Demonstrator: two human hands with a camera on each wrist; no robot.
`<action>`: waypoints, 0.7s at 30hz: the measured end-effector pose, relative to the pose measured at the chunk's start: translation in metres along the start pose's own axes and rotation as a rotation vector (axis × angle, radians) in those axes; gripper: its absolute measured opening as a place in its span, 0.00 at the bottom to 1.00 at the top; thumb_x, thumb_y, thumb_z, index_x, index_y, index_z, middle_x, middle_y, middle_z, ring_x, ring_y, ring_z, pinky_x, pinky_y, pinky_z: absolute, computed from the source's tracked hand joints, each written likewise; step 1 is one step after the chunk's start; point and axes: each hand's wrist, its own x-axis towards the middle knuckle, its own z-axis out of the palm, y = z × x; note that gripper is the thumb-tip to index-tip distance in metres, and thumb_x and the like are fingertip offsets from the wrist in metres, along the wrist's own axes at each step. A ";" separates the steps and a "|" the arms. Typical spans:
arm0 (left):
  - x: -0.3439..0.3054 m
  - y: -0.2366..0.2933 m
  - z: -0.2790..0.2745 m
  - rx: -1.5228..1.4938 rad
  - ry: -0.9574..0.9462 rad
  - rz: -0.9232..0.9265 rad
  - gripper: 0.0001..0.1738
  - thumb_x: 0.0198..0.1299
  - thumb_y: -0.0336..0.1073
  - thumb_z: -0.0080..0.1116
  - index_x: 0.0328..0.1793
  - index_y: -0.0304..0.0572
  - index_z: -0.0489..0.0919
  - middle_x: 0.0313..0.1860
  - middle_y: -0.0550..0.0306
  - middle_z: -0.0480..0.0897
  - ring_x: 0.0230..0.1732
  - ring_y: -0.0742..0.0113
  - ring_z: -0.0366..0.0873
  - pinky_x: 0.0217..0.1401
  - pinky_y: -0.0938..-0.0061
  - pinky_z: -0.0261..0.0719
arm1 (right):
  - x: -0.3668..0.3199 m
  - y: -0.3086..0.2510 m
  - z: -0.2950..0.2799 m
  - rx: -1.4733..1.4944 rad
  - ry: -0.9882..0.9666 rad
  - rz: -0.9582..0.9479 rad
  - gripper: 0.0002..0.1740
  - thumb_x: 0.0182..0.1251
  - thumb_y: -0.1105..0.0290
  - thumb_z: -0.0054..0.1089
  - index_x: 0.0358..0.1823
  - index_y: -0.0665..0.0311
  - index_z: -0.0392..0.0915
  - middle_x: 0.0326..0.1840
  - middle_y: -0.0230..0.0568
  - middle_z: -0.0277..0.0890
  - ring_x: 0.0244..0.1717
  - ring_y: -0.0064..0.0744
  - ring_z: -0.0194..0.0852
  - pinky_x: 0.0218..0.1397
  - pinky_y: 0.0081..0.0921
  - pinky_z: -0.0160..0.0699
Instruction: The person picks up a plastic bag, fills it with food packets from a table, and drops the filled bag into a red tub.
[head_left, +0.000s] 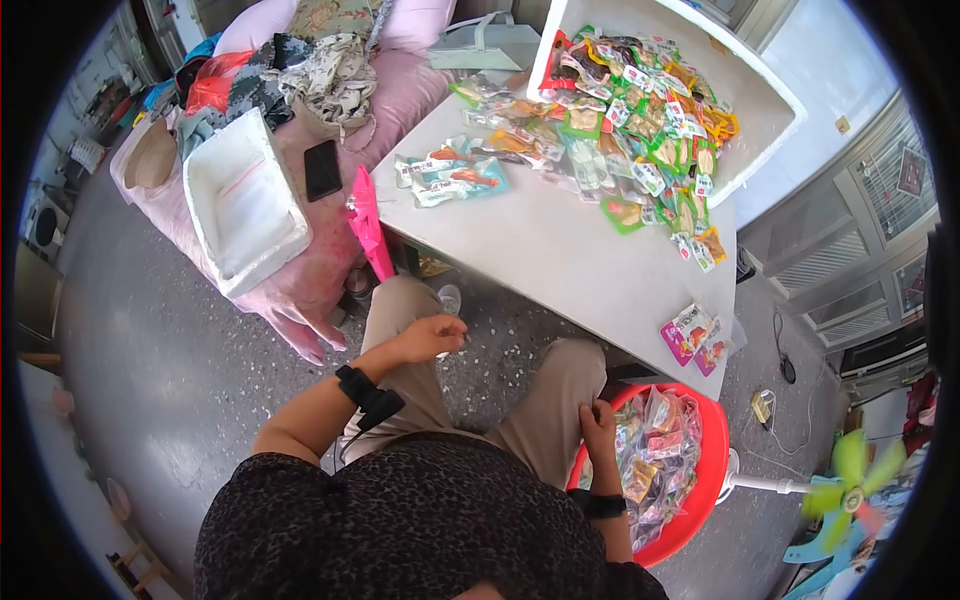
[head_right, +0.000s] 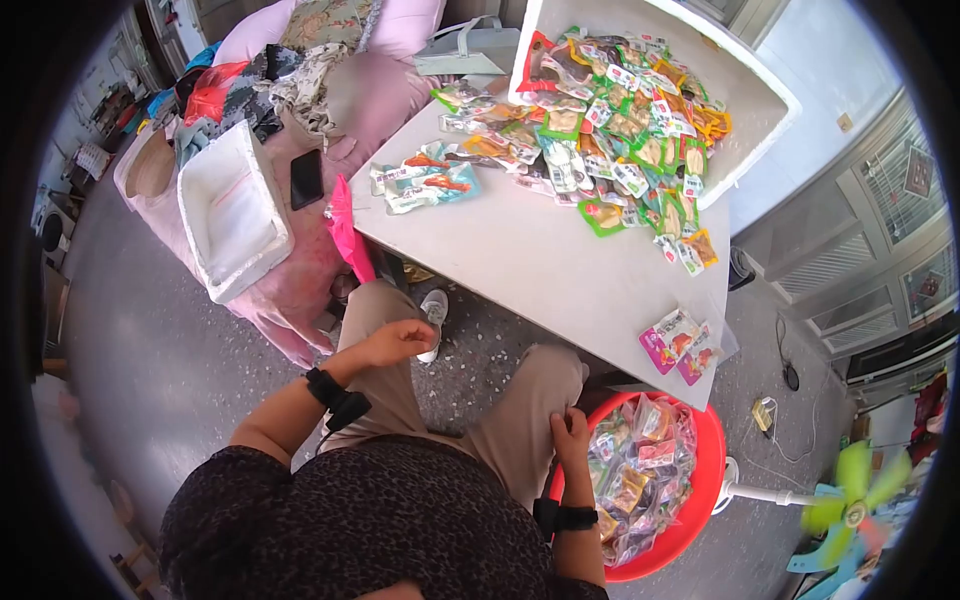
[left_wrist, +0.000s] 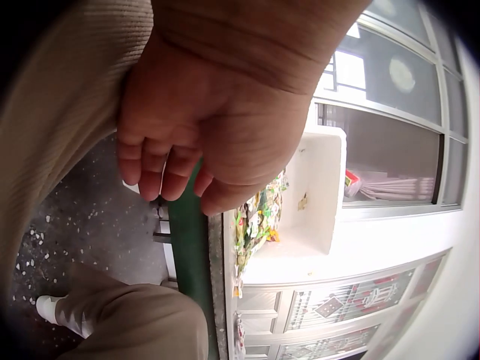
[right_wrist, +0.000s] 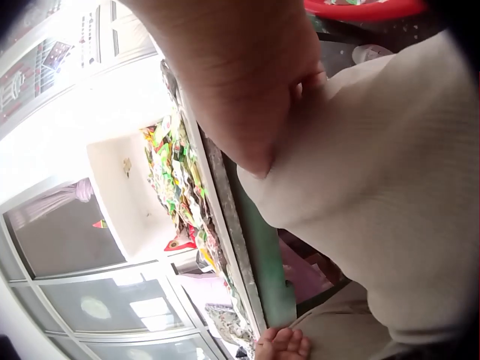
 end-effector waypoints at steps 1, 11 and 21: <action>-0.001 0.002 -0.002 -0.015 0.006 0.010 0.15 0.52 0.32 0.52 0.46 0.36 0.69 0.34 0.61 0.73 0.37 0.75 0.69 0.41 0.81 0.68 | -0.006 -0.007 -0.003 0.045 -0.054 0.052 0.09 0.53 0.69 0.54 0.31 0.66 0.66 0.21 0.26 0.61 0.24 0.15 0.58 0.26 0.16 0.61; -0.024 0.051 -0.094 0.169 0.497 0.169 0.12 0.52 0.32 0.51 0.43 0.37 0.70 0.34 0.60 0.73 0.37 0.75 0.69 0.40 0.79 0.69 | 0.014 -0.019 -0.004 -0.205 0.054 -0.288 0.12 0.49 0.70 0.56 0.32 0.68 0.67 0.25 0.33 0.63 0.26 0.20 0.59 0.30 0.18 0.62; -0.081 0.073 -0.229 1.174 1.336 0.234 0.16 0.44 0.33 0.51 0.42 0.38 0.71 0.39 0.48 0.74 0.45 0.52 0.68 0.49 0.66 0.65 | -0.008 -0.017 -0.012 -0.159 -0.197 -0.016 0.11 0.47 0.70 0.57 0.27 0.67 0.66 0.21 0.29 0.60 0.22 0.18 0.56 0.26 0.16 0.60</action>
